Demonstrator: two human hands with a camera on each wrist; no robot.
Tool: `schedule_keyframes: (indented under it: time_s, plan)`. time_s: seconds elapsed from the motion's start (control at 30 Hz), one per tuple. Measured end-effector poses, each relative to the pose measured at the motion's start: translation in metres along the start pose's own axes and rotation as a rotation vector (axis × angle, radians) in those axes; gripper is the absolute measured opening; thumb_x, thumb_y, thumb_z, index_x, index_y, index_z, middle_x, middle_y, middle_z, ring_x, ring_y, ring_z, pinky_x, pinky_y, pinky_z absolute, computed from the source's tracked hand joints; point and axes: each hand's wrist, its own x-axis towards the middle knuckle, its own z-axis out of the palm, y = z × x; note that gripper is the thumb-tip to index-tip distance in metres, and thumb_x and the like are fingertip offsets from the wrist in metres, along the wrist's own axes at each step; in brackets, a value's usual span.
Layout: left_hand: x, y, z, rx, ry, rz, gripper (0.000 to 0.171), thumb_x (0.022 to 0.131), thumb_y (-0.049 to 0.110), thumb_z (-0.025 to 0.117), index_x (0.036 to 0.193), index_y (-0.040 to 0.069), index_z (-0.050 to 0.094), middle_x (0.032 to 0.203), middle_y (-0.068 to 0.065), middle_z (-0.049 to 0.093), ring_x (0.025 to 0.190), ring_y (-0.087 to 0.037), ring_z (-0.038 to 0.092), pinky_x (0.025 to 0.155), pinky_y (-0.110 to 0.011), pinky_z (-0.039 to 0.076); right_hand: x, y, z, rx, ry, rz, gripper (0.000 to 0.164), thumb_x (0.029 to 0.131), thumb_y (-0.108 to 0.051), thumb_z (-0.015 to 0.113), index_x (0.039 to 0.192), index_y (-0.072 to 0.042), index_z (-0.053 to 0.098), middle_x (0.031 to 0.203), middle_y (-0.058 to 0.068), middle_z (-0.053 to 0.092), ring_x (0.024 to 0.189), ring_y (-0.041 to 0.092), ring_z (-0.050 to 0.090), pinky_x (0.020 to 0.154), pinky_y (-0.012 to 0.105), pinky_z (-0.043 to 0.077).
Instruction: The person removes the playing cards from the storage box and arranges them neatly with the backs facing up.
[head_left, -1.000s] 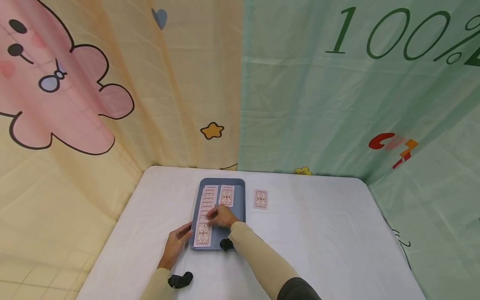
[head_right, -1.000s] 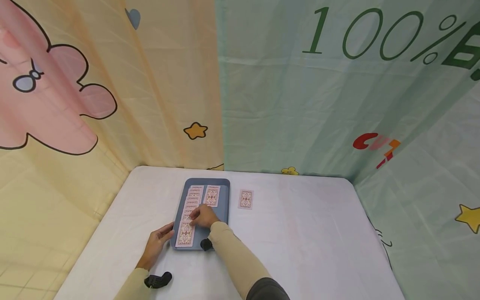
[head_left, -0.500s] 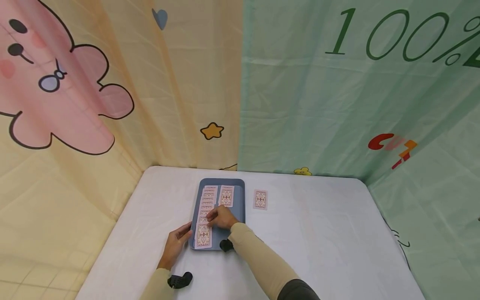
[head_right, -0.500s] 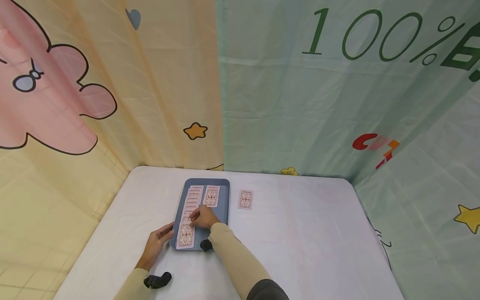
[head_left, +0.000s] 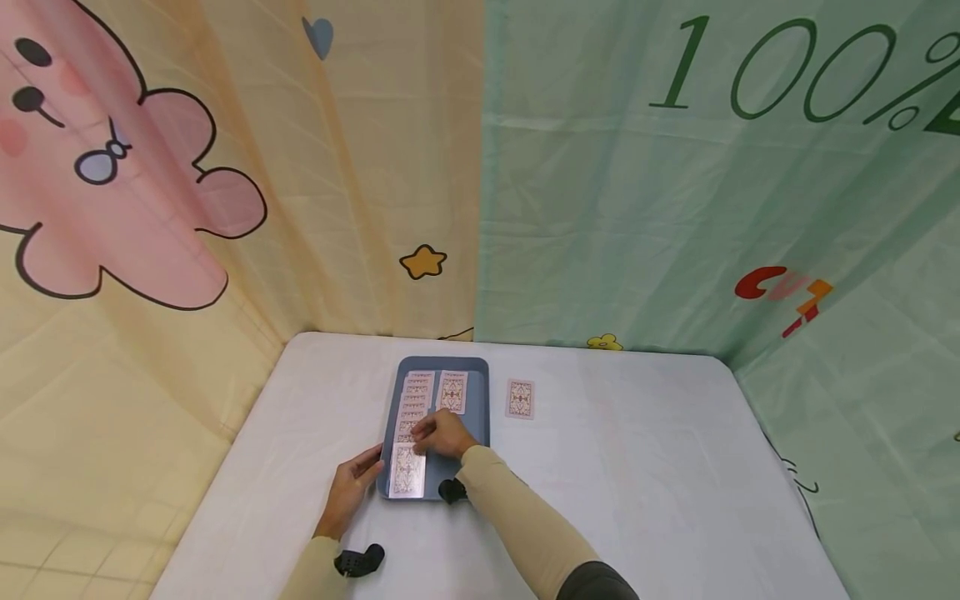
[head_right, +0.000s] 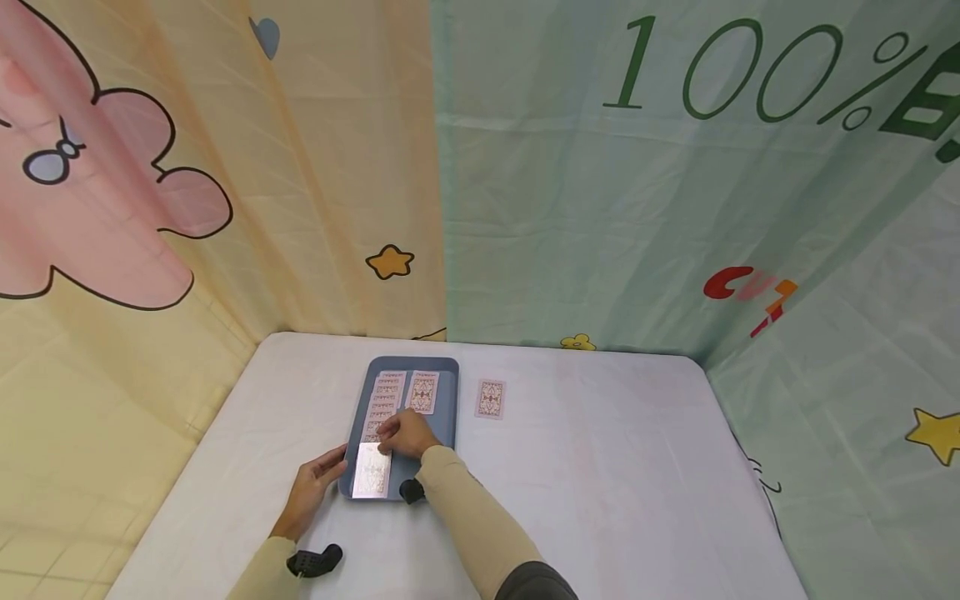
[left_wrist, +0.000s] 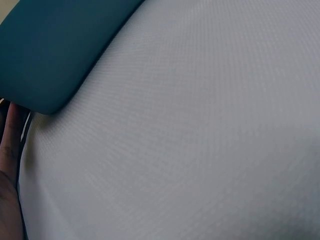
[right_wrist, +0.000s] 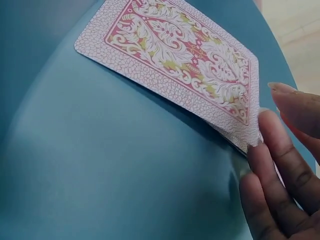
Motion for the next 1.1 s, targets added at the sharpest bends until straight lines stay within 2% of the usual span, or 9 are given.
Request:
schedule_keyframes:
  time_s: [0.23, 0.53, 0.77, 0.87, 1.1]
  plan:
    - [-0.0016, 0.0008, -0.0009, 0.013, -0.011, 0.003, 0.044, 0.097, 0.006, 0.055, 0.137, -0.011, 0.046, 0.141, -0.026, 0.046, 0.133, -0.036, 0.042, 0.108, -0.039, 0.035, 0.0001, 0.0000, 0.0006, 0.038, -0.012, 0.013, 0.022, 0.072, 0.008, 0.077, 0.092, 0.001, 0.074, 0.077, 0.003, 0.070, 0.065, 0.006, 0.059, 0.062, 0.018, 0.051]
    - [0.0008, -0.0028, -0.0003, 0.044, 0.012, 0.019, 0.042, 0.097, 0.006, 0.056, 0.135, -0.011, 0.048, 0.139, -0.026, 0.048, 0.130, -0.038, 0.044, 0.106, -0.038, 0.039, -0.0004, -0.0009, 0.0006, -0.030, -0.061, 0.010, 0.018, 0.075, 0.001, 0.079, 0.092, -0.003, 0.077, 0.080, 0.002, 0.071, 0.067, 0.005, 0.057, 0.063, 0.018, 0.049]
    - [0.0022, -0.0022, -0.0011, 0.037, -0.006, 0.003, 0.043, 0.097, 0.004, 0.054, 0.136, -0.011, 0.046, 0.140, -0.027, 0.046, 0.132, -0.038, 0.043, 0.107, -0.044, 0.034, -0.0020, -0.0009, 0.0006, 0.062, -0.113, 0.004, 0.020, 0.078, 0.005, 0.075, 0.098, 0.000, 0.075, 0.074, 0.008, 0.071, 0.058, 0.016, 0.065, 0.060, 0.036, 0.059]
    - [0.0025, -0.0023, -0.0009, 0.039, -0.006, -0.003, 0.043, 0.097, 0.004, 0.053, 0.137, -0.011, 0.045, 0.141, -0.027, 0.045, 0.133, -0.038, 0.042, 0.108, -0.044, 0.034, -0.0019, -0.0002, -0.0001, 0.065, -0.110, -0.004, 0.021, 0.079, 0.005, 0.074, 0.099, 0.000, 0.075, 0.073, 0.008, 0.071, 0.059, 0.017, 0.065, 0.061, 0.037, 0.059]
    - [0.0014, -0.0022, -0.0003, 0.032, 0.002, -0.007, 0.043, 0.096, 0.003, 0.054, 0.137, -0.010, 0.046, 0.141, -0.026, 0.046, 0.133, -0.037, 0.042, 0.107, -0.044, 0.034, -0.0028, 0.0001, -0.0055, 0.080, -0.055, -0.005, 0.021, 0.080, 0.005, 0.073, 0.100, -0.001, 0.075, 0.073, 0.006, 0.070, 0.057, 0.012, 0.059, 0.054, 0.027, 0.055]
